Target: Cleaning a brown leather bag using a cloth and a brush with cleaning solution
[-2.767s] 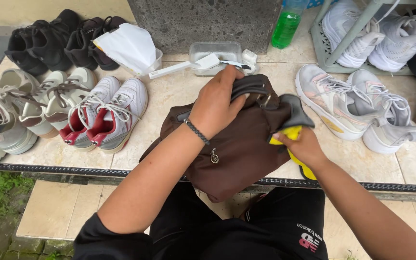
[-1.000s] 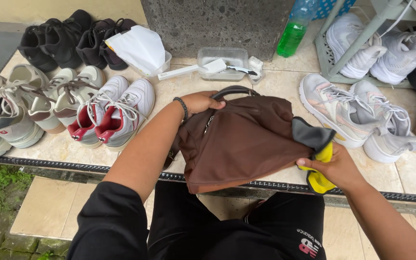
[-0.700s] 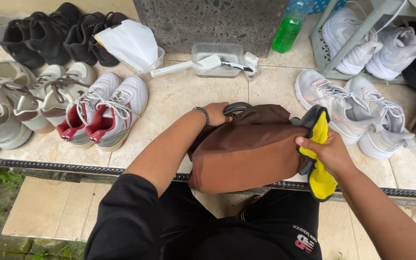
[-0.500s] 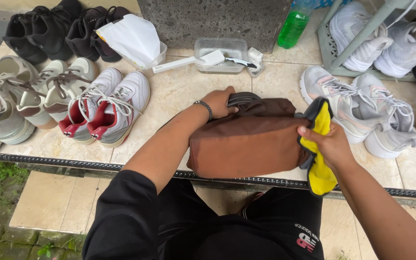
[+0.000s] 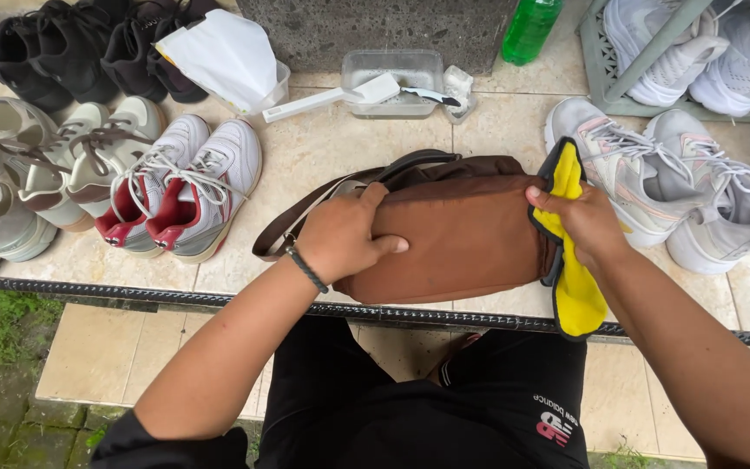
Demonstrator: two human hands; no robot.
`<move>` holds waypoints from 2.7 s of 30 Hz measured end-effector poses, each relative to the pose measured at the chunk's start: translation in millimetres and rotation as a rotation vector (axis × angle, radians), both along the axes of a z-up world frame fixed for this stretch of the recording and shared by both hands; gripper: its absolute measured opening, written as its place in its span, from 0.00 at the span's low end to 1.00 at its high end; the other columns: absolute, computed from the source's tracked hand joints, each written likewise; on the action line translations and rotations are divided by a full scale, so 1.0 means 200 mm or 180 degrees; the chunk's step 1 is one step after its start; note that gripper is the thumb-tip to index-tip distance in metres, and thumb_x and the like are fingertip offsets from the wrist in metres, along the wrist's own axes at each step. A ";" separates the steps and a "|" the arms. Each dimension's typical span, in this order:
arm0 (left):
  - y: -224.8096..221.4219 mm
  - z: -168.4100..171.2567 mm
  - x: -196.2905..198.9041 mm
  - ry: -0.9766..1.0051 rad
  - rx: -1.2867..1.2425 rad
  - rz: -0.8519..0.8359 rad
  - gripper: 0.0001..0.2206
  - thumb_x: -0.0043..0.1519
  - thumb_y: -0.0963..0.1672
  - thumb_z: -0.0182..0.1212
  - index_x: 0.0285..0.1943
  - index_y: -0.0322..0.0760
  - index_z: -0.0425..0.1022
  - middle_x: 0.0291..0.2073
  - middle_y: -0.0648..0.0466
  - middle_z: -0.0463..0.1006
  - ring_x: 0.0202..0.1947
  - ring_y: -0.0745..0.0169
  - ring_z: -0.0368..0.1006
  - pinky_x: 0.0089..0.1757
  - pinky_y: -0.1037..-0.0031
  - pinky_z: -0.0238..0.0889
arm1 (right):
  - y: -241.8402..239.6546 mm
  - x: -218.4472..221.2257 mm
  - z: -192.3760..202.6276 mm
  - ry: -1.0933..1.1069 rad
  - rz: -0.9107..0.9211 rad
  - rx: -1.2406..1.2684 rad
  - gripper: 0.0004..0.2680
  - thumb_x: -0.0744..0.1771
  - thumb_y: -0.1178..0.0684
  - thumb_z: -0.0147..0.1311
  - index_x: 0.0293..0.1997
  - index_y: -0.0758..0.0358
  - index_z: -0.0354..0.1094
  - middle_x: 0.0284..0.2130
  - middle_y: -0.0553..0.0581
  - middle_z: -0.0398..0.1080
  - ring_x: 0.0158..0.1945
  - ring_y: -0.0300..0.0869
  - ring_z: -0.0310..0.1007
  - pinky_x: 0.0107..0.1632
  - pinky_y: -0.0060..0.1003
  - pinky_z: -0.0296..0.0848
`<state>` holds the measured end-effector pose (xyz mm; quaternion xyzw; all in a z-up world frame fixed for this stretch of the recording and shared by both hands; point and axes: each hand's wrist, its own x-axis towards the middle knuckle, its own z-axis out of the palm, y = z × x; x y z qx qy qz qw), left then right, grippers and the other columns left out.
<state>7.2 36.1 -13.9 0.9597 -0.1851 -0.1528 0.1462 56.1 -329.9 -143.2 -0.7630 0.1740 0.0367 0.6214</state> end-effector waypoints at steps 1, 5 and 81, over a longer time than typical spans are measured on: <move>0.02 -0.06 0.00 0.0000 0.0003 0.0002 0.33 0.59 0.58 0.62 0.67 0.36 0.62 0.51 0.37 0.77 0.54 0.36 0.75 0.52 0.52 0.70 | -0.02 0.01 -0.03 0.0000 0.0002 0.0003 0.16 0.63 0.46 0.74 0.44 0.63 0.71 0.30 0.54 0.74 0.34 0.42 0.75 0.42 0.34 0.73; 0.08 -0.25 0.00 -0.0645 -0.1282 0.0727 0.32 0.54 0.55 0.72 0.65 0.46 0.67 0.55 0.45 0.75 0.57 0.39 0.73 0.56 0.54 0.67 | 0.03 -0.14 0.12 -0.0336 0.0422 0.0469 0.18 0.62 0.53 0.71 0.51 0.63 0.66 0.36 0.53 0.72 0.38 0.42 0.74 0.45 0.37 0.75; -0.26 0.00 0.25 -0.2238 -0.1729 -0.1816 0.19 0.54 0.40 0.78 0.50 0.59 0.84 0.73 0.55 0.57 0.76 0.41 0.42 0.68 0.36 0.38 | 0.07 -0.30 0.63 -0.0025 0.1731 -0.0689 0.27 0.58 0.52 0.64 0.65 0.57 0.66 0.55 0.55 0.74 0.51 0.46 0.76 0.49 0.41 0.81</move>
